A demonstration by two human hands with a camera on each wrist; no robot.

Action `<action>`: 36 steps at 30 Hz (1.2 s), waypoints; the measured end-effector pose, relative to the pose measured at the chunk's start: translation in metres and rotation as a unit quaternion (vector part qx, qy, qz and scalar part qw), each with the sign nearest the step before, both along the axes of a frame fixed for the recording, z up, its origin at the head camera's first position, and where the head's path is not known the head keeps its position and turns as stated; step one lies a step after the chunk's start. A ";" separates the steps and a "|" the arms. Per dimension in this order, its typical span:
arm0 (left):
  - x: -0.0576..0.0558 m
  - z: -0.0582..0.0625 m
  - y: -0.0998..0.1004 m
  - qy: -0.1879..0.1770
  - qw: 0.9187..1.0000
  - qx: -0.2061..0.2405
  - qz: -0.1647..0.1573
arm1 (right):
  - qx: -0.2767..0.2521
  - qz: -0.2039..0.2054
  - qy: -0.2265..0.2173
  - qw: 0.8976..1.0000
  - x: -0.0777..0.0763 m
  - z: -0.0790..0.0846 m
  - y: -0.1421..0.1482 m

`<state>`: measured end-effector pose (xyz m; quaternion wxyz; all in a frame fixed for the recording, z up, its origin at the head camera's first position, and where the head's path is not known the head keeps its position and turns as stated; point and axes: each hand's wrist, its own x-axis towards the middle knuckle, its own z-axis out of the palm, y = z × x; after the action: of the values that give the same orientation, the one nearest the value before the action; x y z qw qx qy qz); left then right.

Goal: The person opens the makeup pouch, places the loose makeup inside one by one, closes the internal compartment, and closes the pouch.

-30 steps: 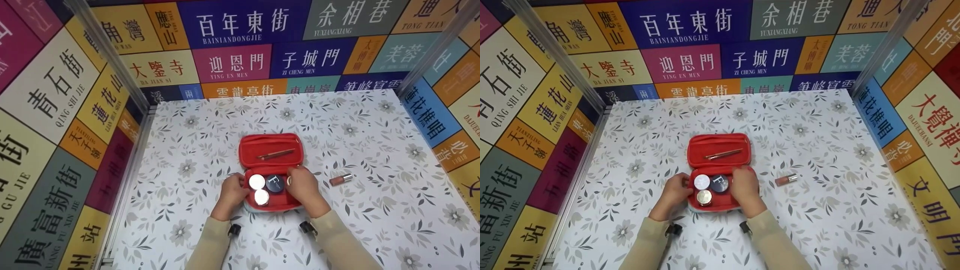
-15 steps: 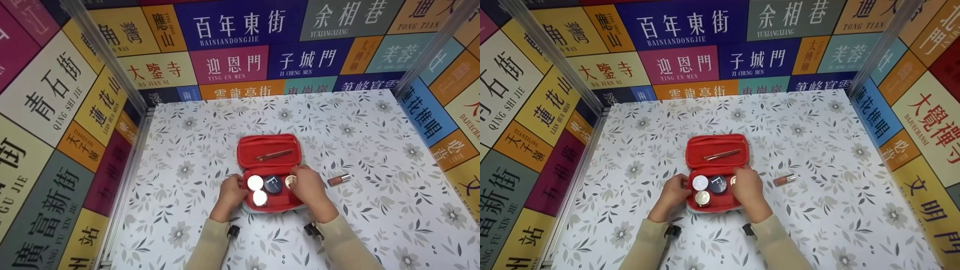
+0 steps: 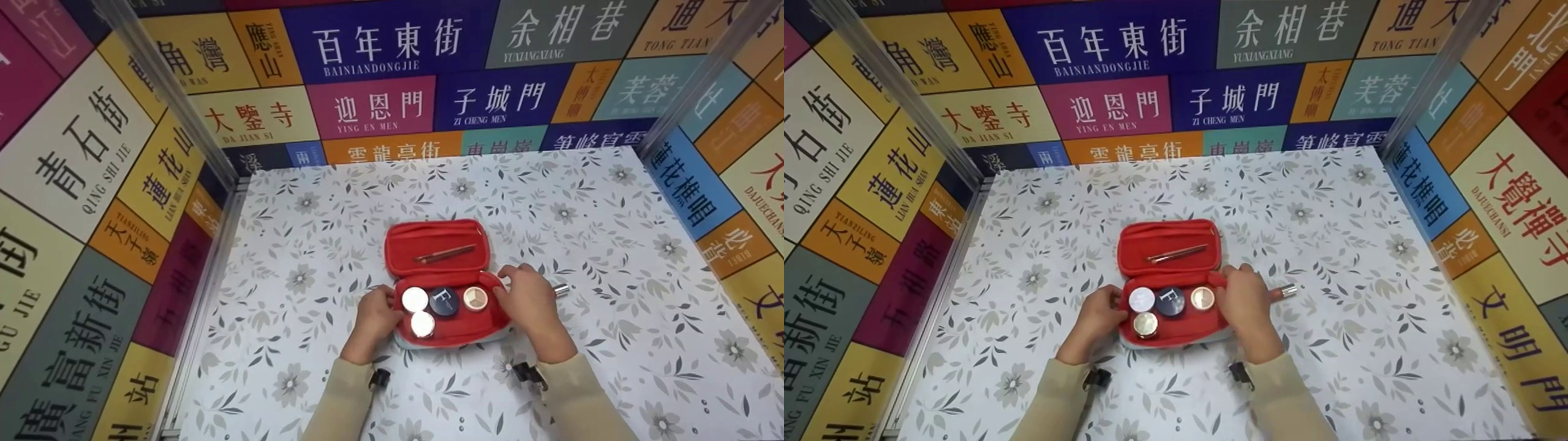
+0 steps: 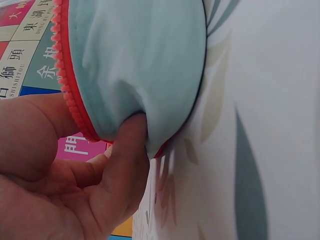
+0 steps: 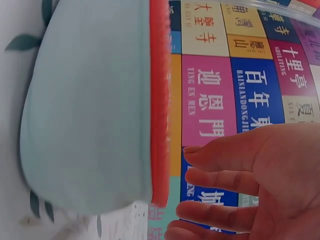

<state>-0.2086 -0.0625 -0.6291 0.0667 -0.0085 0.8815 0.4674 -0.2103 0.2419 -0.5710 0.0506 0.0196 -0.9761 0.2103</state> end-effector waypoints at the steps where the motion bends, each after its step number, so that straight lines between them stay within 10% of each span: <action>1: 0.000 0.000 0.000 0.000 1.000 0.001 0.000 | -0.001 0.000 -0.003 1.000 0.000 -0.001 0.003; 36: -0.001 0.001 0.002 -0.044 0.999 0.000 0.010 | 0.000 0.051 -0.038 0.998 -0.017 -0.040 0.100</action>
<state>-0.2101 -0.0607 -0.6286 0.1009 -0.0379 0.8773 0.4676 -0.2270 0.3418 -0.6108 0.0021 0.0617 -0.9750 0.2135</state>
